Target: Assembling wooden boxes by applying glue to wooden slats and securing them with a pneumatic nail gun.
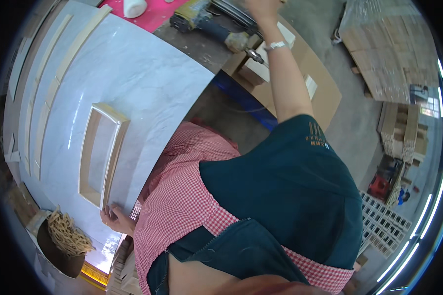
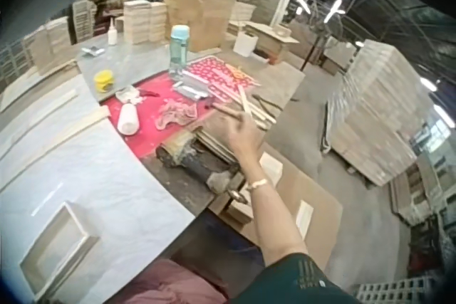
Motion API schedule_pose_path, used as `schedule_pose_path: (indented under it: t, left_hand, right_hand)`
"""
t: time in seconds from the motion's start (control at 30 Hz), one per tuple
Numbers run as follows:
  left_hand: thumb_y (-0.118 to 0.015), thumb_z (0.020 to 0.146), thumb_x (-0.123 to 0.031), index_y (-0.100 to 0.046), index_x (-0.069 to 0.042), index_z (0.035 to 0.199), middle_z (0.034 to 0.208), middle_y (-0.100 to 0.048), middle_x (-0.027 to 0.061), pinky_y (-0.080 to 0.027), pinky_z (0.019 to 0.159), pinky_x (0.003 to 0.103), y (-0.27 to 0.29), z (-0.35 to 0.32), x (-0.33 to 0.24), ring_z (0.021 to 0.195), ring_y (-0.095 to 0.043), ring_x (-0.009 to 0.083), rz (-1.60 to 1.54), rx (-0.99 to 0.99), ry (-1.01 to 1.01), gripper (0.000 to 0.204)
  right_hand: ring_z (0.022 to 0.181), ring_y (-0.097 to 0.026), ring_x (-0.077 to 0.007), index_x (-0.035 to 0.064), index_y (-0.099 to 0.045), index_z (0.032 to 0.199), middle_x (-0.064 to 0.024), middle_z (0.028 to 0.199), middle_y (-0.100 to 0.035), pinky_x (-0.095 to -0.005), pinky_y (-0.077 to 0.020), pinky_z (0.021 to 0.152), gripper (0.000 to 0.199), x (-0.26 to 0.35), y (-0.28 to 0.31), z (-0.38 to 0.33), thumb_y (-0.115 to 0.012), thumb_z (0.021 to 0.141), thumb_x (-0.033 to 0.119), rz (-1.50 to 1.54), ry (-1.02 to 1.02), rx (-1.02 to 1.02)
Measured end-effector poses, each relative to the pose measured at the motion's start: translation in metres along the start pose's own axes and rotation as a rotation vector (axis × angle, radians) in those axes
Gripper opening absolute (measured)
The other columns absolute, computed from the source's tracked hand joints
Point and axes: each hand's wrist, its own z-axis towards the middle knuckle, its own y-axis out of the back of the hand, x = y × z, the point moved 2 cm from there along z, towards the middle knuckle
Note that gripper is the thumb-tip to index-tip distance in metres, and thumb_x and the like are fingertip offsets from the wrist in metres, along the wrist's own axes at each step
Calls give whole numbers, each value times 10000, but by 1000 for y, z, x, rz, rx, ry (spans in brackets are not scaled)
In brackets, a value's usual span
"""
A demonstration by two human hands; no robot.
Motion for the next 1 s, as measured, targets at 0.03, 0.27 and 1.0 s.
schedule_pose_path:
  t: [0.03,0.27,1.0]
  left_hand:
    - [-632,964,-211,-540,6,1339,1338,-567,192,-482,997,382,-20,17,0,1176,-586,303,-69,71,-36,443]
    - [-636,952,-201,-534,-3,1372,1273,-625,190,-492,987,366,-54,45,7,1146,-616,297,-167,181,-122,475]
    - [-601,985,-156,-531,-24,1395,1228,-631,189,-465,996,330,-29,20,-10,1100,-619,244,-303,173,-41,437]
  right_hand:
    - [818,-672,-347,-25,-701,1011,-161,919,-724,-408,-535,771,429,-49,54,-30,-620,893,380,61,-71,-260]
    - [935,-693,-394,-67,-665,1109,-232,1042,-710,-435,-552,841,608,-300,107,-282,-692,837,475,-494,-868,-238]
    - [893,-698,-432,-101,-626,1066,-273,946,-696,-465,-568,815,716,-338,116,-373,-762,763,533,-370,-1036,-256]
